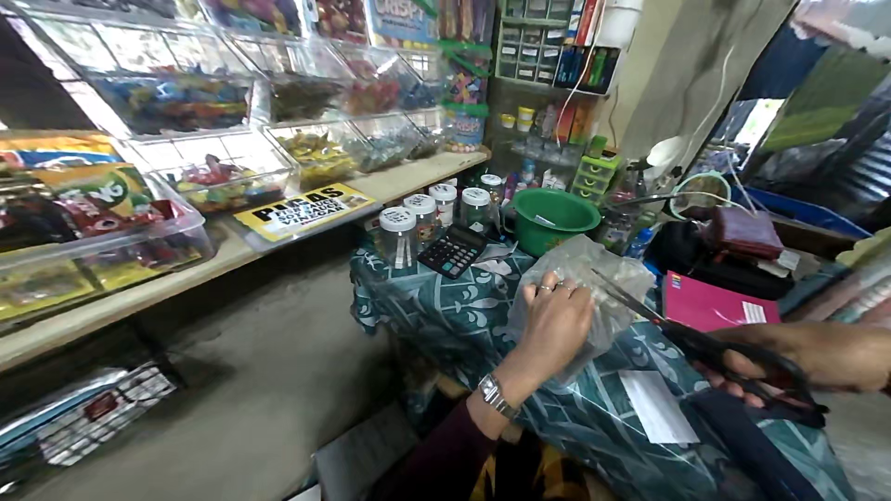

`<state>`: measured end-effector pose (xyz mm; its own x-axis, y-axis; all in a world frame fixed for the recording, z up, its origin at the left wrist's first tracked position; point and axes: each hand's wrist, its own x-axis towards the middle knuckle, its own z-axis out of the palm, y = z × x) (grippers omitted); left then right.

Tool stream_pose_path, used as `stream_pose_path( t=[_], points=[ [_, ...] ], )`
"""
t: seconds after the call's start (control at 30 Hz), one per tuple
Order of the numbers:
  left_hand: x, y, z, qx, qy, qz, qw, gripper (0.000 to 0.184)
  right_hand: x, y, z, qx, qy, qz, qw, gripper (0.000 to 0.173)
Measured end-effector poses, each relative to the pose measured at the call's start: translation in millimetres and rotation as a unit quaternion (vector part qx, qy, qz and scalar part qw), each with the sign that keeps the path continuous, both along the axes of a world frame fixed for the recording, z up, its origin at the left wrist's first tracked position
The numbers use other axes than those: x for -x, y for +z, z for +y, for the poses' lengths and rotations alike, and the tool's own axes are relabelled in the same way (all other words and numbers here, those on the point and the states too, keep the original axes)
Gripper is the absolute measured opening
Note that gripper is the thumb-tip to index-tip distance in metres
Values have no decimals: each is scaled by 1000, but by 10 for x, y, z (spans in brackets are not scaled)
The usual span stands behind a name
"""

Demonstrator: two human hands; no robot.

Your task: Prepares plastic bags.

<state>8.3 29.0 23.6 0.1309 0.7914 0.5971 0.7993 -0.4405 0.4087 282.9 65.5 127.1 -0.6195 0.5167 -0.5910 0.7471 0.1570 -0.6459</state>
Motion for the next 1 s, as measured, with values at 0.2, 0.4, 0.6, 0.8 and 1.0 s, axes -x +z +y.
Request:
stream_pose_path(
  t=[0.2, 0.4, 0.6, 0.8, 1.0],
  points=[
    [45, -102, 48, -59, -52, -50, 996, 29, 1092, 908, -876, -123, -86, -240, 959, 25],
    [68, -181, 75, -110, -65, -55, 990, 27, 782, 454, -531, -40, -55, -99, 993, 32],
    [197, -242, 66, -126, -95, -54, 986, 26, 397, -147, -117, 110, -33, 67, 991, 63],
    [299, -234, 70, -106, -116, -61, 986, 25, 284, 408, -72, -250, 8, -164, 954, 40],
    [654, -86, 169, -60, -112, -33, 991, 27, -353, 689, -222, -299, -150, -145, 931, 19]
  ],
)
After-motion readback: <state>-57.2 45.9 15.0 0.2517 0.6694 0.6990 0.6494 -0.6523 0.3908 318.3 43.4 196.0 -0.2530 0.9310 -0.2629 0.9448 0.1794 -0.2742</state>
